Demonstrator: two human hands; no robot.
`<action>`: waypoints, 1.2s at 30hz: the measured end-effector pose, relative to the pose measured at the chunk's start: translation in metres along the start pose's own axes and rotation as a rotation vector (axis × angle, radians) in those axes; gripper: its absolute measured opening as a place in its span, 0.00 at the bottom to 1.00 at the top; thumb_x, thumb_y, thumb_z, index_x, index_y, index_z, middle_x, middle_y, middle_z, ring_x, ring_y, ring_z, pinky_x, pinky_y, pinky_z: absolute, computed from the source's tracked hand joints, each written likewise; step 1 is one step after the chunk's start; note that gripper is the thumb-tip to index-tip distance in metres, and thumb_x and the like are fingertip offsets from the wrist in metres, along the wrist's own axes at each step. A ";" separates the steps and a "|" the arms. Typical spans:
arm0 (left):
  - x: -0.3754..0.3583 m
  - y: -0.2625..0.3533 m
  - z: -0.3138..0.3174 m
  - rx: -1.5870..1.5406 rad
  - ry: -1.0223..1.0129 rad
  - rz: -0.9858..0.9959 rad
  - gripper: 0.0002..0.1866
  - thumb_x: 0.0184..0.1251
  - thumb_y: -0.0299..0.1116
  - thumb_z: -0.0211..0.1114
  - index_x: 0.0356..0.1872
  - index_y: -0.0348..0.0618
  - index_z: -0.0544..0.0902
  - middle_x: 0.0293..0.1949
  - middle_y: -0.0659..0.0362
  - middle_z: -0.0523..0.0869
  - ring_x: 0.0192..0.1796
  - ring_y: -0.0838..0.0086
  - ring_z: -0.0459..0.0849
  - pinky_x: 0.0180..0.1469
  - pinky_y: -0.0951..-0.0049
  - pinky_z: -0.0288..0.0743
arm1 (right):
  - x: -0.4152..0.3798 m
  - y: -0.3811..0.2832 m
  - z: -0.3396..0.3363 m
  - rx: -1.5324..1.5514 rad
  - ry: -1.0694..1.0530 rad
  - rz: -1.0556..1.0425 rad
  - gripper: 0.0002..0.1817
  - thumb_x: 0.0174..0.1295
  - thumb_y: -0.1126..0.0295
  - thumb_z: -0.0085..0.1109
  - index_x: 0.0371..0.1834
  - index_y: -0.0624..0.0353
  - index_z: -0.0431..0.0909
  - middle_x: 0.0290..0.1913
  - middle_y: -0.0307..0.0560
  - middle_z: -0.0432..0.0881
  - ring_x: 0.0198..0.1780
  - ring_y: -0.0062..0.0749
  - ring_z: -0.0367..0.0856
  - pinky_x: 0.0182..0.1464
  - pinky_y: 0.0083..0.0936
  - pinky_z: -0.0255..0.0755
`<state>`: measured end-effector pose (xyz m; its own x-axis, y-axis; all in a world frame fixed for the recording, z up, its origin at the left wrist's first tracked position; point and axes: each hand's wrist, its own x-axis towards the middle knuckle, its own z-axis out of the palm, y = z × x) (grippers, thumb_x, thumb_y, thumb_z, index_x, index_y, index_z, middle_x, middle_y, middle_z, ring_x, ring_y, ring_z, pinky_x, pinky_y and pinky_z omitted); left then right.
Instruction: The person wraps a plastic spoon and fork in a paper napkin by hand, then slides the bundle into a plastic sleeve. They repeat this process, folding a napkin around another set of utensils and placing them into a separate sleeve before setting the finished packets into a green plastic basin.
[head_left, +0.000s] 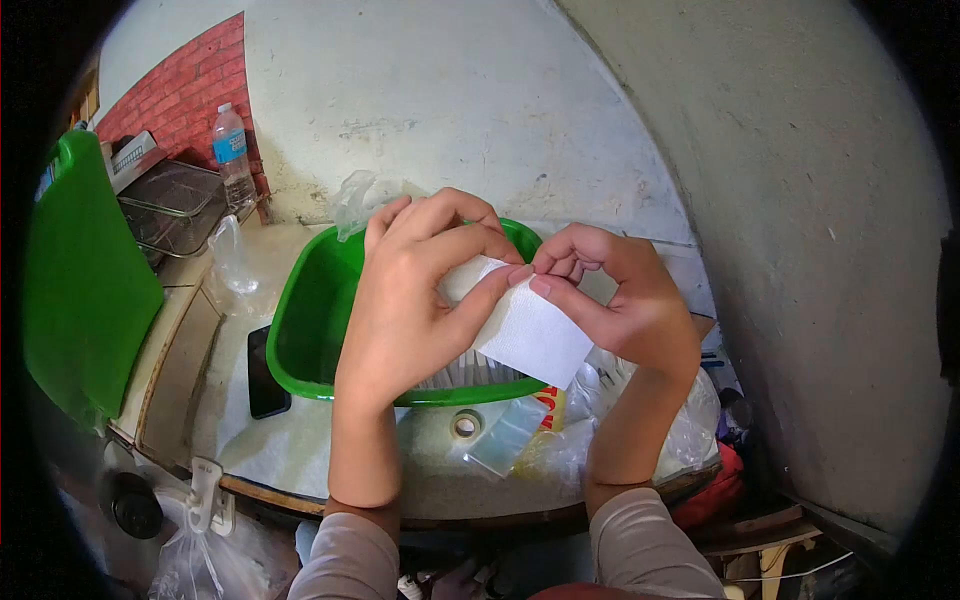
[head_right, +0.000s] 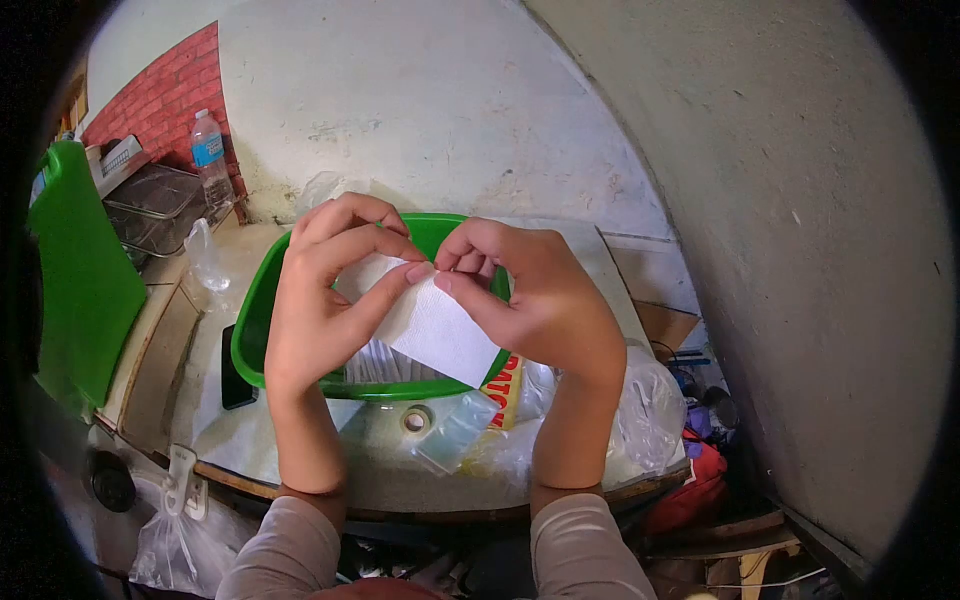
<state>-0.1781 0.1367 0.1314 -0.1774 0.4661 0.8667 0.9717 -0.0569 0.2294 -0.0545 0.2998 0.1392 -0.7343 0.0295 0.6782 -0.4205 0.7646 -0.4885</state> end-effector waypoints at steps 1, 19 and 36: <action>0.000 0.000 0.000 -0.005 0.010 -0.002 0.08 0.49 0.30 0.75 0.30 0.41 0.87 0.38 0.58 0.84 0.44 0.65 0.82 0.54 0.67 0.68 | 0.000 0.000 0.000 0.000 0.000 0.002 0.05 0.58 0.78 0.65 0.35 0.64 0.79 0.26 0.43 0.80 0.28 0.22 0.77 0.34 0.20 0.71; 0.002 0.000 0.003 -0.127 0.211 -0.082 0.05 0.51 0.21 0.73 0.30 0.35 0.86 0.35 0.56 0.84 0.40 0.71 0.82 0.46 0.74 0.72 | 0.001 0.004 -0.010 -0.077 0.259 -0.097 0.08 0.56 0.78 0.67 0.39 0.62 0.81 0.30 0.41 0.84 0.35 0.26 0.80 0.42 0.22 0.74; 0.003 -0.004 0.003 -0.131 0.250 -0.057 0.05 0.53 0.20 0.72 0.32 0.34 0.86 0.36 0.55 0.84 0.42 0.71 0.82 0.48 0.74 0.73 | -0.002 -0.001 -0.014 -0.052 0.179 0.006 0.05 0.58 0.76 0.69 0.31 0.66 0.83 0.29 0.47 0.85 0.31 0.27 0.82 0.38 0.22 0.73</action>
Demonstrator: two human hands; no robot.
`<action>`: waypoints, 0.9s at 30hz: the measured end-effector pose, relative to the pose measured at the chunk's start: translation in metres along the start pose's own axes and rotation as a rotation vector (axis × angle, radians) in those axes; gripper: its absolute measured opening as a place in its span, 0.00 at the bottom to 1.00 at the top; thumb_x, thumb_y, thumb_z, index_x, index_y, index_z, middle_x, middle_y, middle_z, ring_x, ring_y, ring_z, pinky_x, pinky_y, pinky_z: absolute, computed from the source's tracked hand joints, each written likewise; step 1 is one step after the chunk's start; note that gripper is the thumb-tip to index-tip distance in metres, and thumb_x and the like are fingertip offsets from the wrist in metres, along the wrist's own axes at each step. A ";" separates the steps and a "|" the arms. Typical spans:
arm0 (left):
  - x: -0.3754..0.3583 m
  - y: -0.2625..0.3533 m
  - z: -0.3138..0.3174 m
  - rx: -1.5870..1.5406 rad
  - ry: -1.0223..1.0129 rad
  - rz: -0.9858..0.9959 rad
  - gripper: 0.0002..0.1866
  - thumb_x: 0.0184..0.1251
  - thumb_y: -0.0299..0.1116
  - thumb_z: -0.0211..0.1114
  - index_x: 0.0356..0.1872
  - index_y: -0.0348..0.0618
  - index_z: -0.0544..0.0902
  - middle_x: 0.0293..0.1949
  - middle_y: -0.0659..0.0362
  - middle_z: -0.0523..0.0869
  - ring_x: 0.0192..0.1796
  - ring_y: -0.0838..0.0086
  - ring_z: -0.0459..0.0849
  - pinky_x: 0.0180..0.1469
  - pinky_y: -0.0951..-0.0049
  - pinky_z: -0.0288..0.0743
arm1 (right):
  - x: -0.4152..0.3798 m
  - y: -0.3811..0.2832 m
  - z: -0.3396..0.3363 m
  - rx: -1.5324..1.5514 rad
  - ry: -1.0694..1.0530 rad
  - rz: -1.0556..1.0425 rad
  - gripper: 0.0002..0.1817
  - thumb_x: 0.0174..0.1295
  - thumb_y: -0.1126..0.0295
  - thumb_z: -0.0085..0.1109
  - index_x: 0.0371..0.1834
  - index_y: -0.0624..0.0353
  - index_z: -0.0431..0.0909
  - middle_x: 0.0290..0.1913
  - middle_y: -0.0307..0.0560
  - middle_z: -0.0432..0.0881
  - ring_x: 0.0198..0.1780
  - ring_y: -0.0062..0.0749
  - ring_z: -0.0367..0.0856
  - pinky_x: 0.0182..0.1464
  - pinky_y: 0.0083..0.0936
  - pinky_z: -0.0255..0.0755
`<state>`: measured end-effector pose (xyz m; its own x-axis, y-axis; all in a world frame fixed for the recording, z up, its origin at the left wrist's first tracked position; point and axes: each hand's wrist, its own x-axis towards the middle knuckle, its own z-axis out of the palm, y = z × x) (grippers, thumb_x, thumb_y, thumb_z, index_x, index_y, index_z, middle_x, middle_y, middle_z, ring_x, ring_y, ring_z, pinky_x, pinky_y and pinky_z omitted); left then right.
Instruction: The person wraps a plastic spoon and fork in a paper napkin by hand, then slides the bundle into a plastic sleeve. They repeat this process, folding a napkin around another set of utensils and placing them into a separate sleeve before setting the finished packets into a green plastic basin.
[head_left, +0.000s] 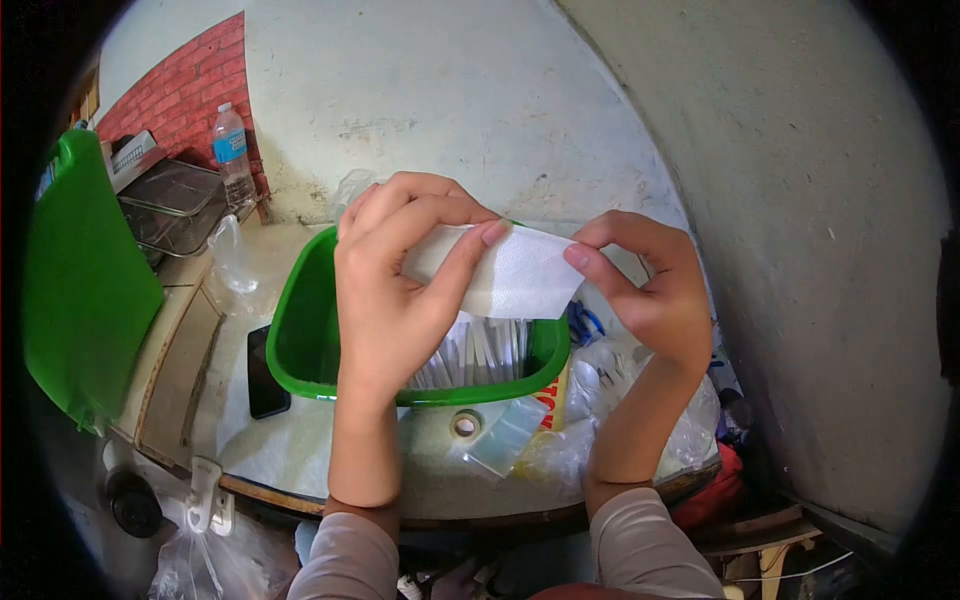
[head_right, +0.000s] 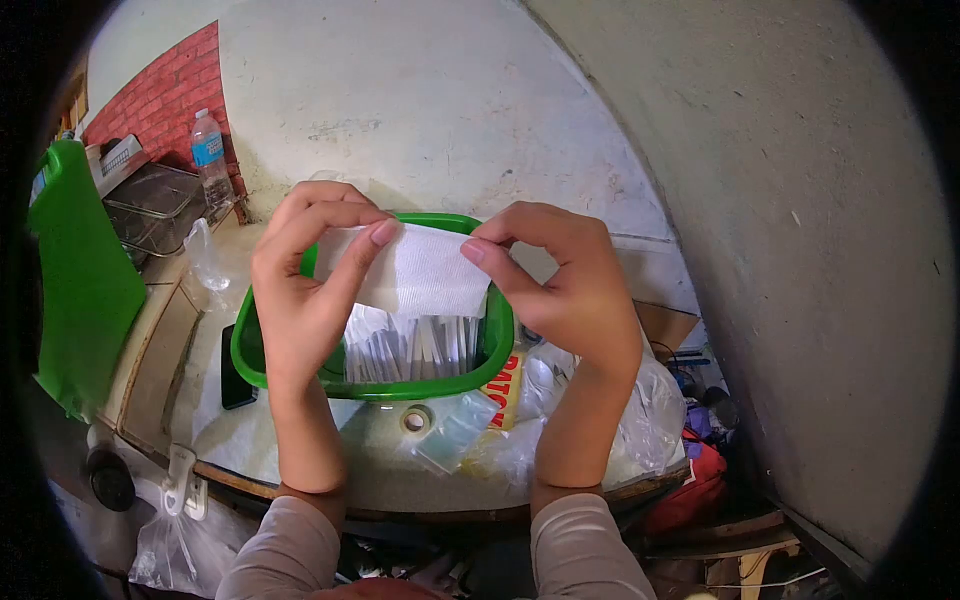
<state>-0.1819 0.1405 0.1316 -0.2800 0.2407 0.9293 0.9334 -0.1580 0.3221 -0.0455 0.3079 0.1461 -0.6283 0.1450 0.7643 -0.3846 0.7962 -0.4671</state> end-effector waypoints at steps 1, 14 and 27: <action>0.000 0.000 0.000 0.002 0.020 -0.004 0.05 0.53 0.20 0.72 0.32 0.34 0.86 0.36 0.56 0.84 0.42 0.71 0.82 0.48 0.74 0.73 | -0.001 0.000 -0.001 0.000 0.001 0.001 0.05 0.58 0.76 0.69 0.31 0.66 0.83 0.29 0.47 0.85 0.31 0.27 0.82 0.38 0.22 0.73; 0.003 0.004 0.002 -0.095 0.102 -0.071 0.04 0.53 0.21 0.72 0.30 0.36 0.86 0.33 0.56 0.85 0.36 0.72 0.83 0.42 0.75 0.74 | 0.002 0.004 -0.007 -0.006 0.186 -0.120 0.03 0.55 0.81 0.67 0.30 0.66 0.82 0.28 0.45 0.84 0.31 0.24 0.80 0.38 0.21 0.72; 0.003 -0.002 0.000 -0.155 0.080 -0.102 0.07 0.54 0.23 0.73 0.27 0.35 0.82 0.31 0.57 0.84 0.35 0.75 0.80 0.41 0.76 0.73 | 0.000 0.012 -0.008 0.077 0.299 -0.184 0.03 0.57 0.82 0.65 0.31 0.66 0.80 0.30 0.43 0.83 0.34 0.23 0.78 0.42 0.21 0.72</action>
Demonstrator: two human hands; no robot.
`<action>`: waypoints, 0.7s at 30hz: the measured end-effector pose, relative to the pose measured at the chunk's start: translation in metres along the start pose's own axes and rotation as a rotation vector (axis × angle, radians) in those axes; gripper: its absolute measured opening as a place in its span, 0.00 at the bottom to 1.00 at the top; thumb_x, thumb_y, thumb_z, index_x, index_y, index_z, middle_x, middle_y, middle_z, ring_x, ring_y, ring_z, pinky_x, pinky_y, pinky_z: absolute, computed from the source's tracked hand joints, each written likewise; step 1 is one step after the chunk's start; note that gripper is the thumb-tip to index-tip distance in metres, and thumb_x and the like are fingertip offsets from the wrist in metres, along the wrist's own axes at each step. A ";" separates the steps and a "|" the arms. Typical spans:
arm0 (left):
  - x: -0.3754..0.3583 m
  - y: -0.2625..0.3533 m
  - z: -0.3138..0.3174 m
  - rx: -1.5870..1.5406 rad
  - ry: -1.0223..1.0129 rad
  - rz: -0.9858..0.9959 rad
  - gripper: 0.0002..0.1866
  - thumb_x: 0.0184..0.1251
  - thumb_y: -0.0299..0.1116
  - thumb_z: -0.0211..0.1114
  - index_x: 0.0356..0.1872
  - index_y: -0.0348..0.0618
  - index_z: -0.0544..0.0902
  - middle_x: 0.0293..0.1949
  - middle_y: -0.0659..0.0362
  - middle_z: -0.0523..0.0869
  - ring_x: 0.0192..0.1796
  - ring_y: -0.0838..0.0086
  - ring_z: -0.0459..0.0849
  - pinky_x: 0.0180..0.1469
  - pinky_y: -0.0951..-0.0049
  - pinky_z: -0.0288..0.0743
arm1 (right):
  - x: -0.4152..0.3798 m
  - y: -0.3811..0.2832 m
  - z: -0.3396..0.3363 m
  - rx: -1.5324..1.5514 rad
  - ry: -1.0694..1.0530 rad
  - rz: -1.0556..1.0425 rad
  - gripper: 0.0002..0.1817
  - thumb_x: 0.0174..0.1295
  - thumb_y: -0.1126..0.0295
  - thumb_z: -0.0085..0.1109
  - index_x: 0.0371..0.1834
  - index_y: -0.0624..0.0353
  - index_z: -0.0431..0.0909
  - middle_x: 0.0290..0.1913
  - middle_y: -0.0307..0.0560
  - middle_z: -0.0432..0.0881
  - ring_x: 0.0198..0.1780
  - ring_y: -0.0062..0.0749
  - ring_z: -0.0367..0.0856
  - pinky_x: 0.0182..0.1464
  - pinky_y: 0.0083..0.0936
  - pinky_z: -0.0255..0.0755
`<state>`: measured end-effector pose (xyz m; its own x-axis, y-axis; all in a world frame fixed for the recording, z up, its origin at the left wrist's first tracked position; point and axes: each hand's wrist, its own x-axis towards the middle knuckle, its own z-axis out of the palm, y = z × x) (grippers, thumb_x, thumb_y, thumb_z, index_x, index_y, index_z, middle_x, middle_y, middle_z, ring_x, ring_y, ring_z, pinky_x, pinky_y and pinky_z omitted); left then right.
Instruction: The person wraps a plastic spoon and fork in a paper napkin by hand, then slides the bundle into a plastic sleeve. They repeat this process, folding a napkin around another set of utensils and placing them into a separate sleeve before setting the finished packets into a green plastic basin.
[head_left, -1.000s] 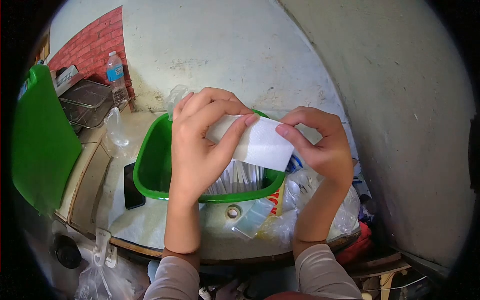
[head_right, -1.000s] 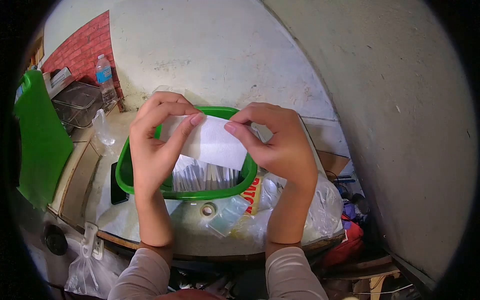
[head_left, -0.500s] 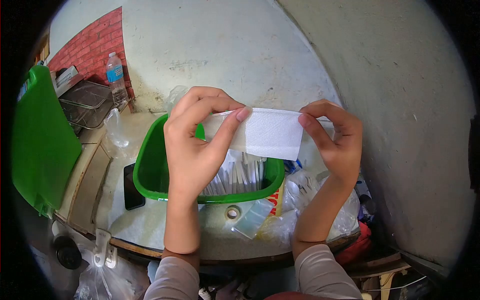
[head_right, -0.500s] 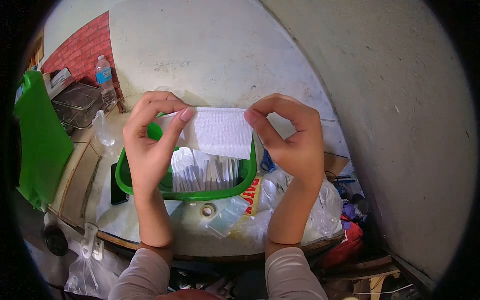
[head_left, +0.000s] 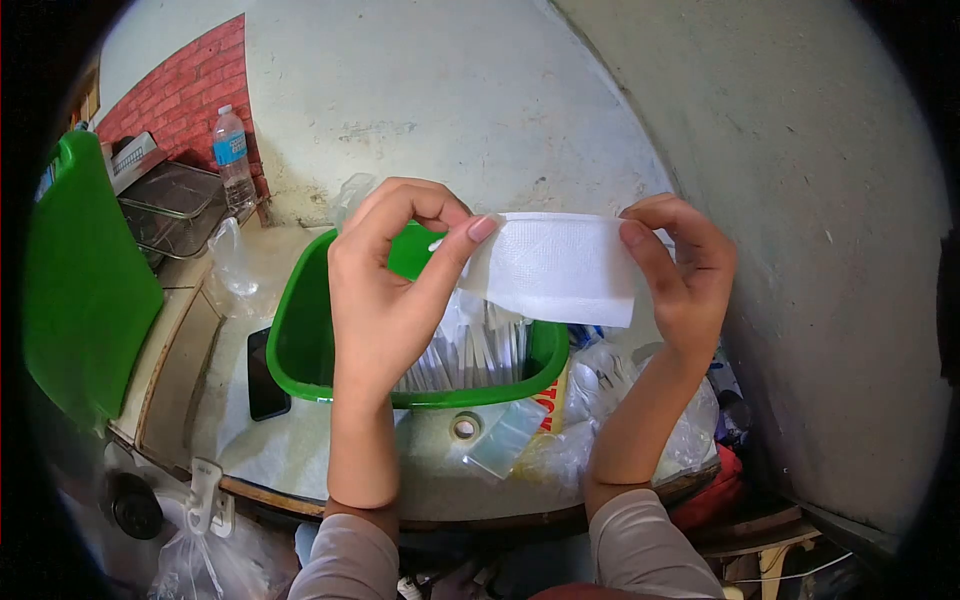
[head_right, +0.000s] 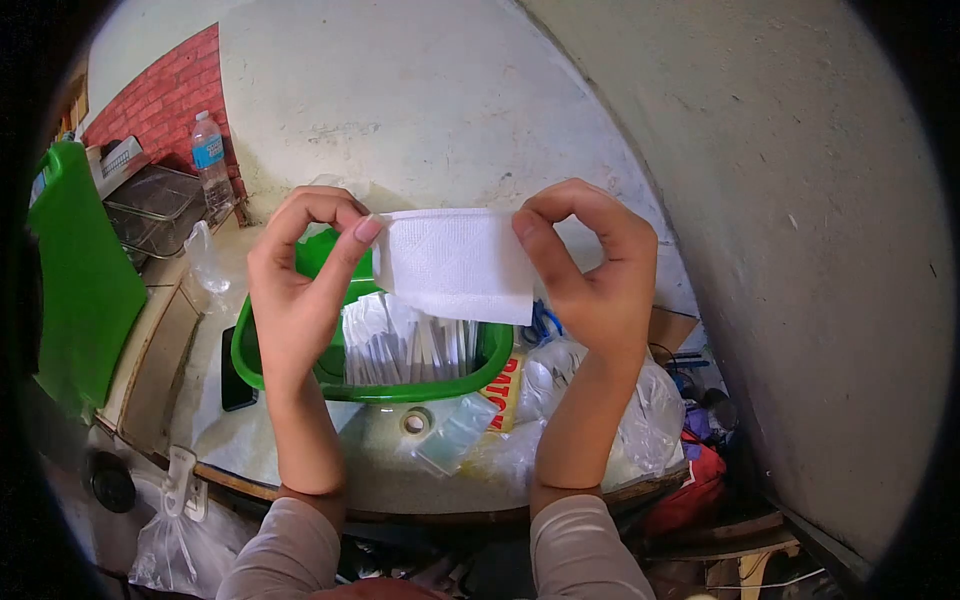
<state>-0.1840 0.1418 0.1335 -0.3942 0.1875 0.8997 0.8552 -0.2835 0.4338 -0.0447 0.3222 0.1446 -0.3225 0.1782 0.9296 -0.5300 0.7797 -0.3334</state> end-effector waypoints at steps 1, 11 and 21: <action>-0.001 -0.002 0.001 -0.012 0.002 -0.025 0.07 0.55 0.24 0.73 0.27 0.35 0.81 0.30 0.58 0.84 0.34 0.75 0.80 0.41 0.76 0.73 | 0.000 0.000 -0.001 0.000 -0.001 0.000 0.03 0.57 0.82 0.65 0.31 0.66 0.80 0.30 0.43 0.83 0.34 0.23 0.78 0.42 0.21 0.72; -0.004 -0.001 -0.002 -0.073 -0.002 -0.121 0.14 0.64 0.31 0.71 0.24 0.34 0.77 0.22 0.61 0.78 0.29 0.83 0.72 0.35 0.80 0.67 | 0.002 -0.002 -0.001 0.002 -0.031 0.078 0.02 0.63 0.79 0.61 0.33 0.65 0.78 0.31 0.40 0.82 0.36 0.20 0.76 0.44 0.19 0.70; -0.005 0.006 0.000 -0.301 -0.123 -0.260 0.14 0.72 0.34 0.63 0.30 0.33 0.79 0.23 0.65 0.75 0.29 0.83 0.69 0.31 0.79 0.64 | 0.002 -0.008 0.001 0.009 -0.027 0.216 0.05 0.68 0.74 0.59 0.34 0.63 0.77 0.30 0.36 0.78 0.35 0.17 0.72 0.43 0.19 0.68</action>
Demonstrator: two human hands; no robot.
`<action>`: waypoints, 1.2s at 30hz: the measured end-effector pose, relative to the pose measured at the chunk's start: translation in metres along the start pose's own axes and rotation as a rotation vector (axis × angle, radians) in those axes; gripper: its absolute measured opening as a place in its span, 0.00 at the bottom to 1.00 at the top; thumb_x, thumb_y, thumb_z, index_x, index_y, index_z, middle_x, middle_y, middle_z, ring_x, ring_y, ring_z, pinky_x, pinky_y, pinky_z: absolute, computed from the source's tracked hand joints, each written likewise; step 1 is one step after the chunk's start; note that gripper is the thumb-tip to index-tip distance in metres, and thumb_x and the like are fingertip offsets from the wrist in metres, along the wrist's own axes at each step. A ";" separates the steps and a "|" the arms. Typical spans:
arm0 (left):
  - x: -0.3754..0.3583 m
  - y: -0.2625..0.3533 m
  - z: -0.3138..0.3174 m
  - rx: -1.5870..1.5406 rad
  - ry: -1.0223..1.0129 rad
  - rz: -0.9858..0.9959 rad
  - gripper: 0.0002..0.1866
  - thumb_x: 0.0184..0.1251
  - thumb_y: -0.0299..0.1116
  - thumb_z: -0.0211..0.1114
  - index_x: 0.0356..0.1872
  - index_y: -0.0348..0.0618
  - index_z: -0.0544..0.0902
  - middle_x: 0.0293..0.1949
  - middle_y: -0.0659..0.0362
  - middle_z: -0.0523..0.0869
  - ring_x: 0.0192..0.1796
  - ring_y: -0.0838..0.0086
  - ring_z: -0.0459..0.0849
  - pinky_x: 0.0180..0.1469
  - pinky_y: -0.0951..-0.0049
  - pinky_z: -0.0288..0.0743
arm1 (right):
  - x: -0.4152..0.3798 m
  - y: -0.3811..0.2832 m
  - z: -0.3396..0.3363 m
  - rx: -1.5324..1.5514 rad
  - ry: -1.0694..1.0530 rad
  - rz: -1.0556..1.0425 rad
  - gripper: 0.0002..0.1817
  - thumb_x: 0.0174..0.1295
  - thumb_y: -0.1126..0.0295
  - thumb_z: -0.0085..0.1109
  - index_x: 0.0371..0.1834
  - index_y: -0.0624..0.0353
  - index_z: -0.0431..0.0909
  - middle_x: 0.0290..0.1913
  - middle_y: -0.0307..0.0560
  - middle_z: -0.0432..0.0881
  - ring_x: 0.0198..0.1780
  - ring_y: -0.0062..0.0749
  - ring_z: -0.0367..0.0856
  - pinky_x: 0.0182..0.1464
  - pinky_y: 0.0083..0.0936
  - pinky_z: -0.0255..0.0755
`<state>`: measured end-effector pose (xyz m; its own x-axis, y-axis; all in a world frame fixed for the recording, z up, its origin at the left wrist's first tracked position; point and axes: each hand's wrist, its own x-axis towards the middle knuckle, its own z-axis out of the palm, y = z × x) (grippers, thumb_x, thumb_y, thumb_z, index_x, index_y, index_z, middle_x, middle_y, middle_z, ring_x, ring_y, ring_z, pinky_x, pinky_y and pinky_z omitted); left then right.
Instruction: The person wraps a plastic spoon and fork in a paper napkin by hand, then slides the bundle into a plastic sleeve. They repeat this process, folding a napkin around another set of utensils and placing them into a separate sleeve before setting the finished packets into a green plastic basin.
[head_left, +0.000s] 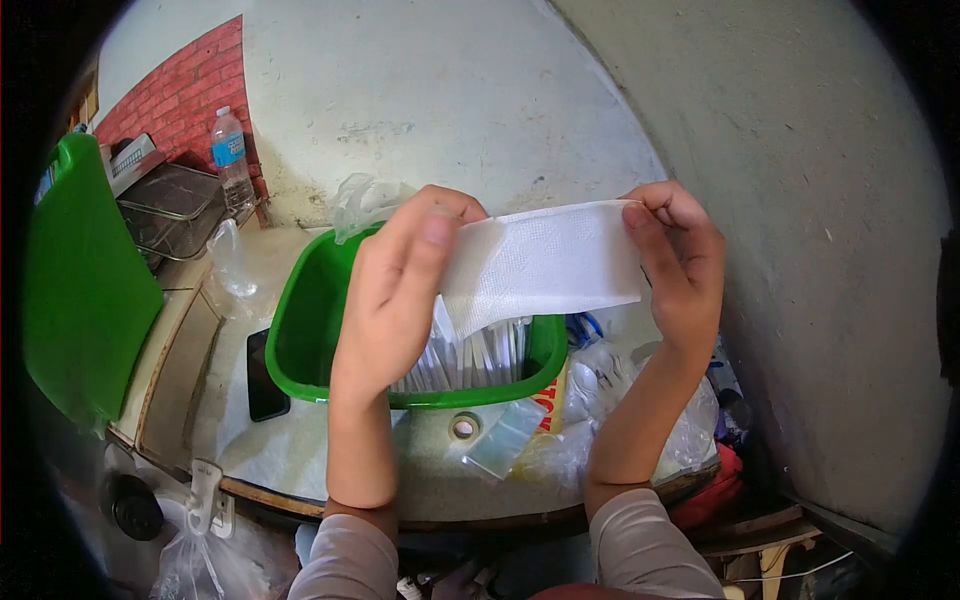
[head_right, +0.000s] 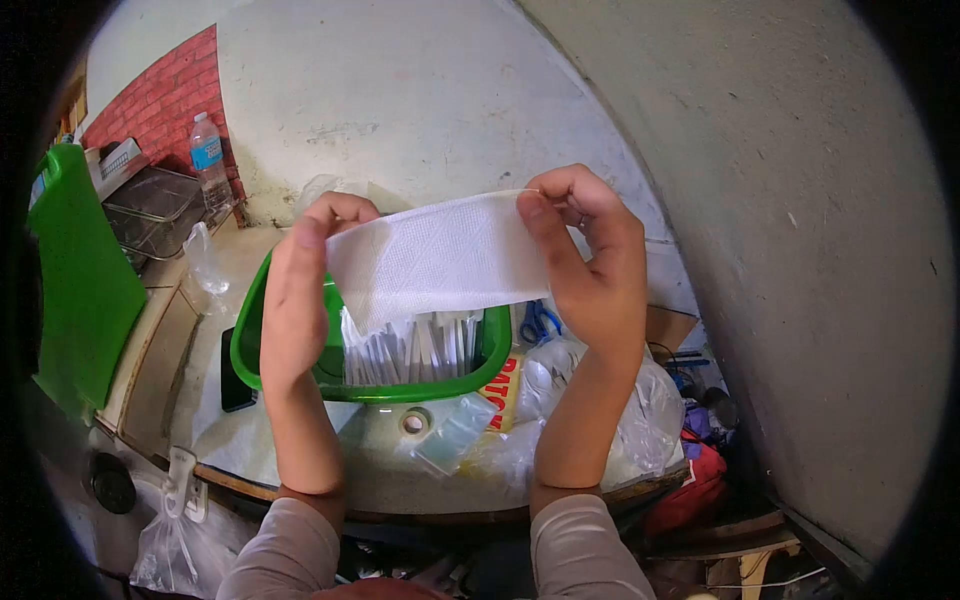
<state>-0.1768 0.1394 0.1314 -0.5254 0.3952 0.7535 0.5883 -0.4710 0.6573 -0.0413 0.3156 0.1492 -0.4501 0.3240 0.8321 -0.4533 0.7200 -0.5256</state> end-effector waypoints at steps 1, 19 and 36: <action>-0.002 0.001 0.005 -0.029 -0.011 -0.025 0.12 0.71 0.33 0.64 0.32 0.33 0.81 0.25 0.65 0.78 0.30 0.83 0.72 0.33 0.80 0.66 | 0.000 0.000 0.000 0.000 0.000 0.001 0.05 0.68 0.74 0.59 0.34 0.63 0.77 0.30 0.36 0.78 0.35 0.17 0.72 0.43 0.19 0.68; -0.003 0.005 0.000 0.009 -0.091 -0.126 0.10 0.69 0.31 0.67 0.37 0.31 0.86 0.30 0.62 0.87 0.34 0.85 0.79 0.38 0.81 0.72 | 0.001 0.003 0.002 -0.002 0.010 0.001 0.07 0.68 0.71 0.61 0.34 0.63 0.78 0.30 0.35 0.79 0.34 0.16 0.72 0.41 0.17 0.68; -0.004 0.009 0.003 -0.278 -0.148 -0.132 0.24 0.80 0.40 0.46 0.56 0.27 0.81 0.49 0.55 0.86 0.53 0.76 0.79 0.62 0.78 0.65 | 0.002 0.004 0.006 0.018 0.055 0.019 0.06 0.69 0.71 0.61 0.37 0.63 0.77 0.29 0.32 0.79 0.31 0.13 0.70 0.36 0.15 0.65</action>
<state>-0.1674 0.1363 0.1349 -0.4792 0.5678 0.6693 0.3204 -0.5968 0.7357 -0.0486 0.3156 0.1478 -0.4162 0.3707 0.8303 -0.4588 0.7028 -0.5437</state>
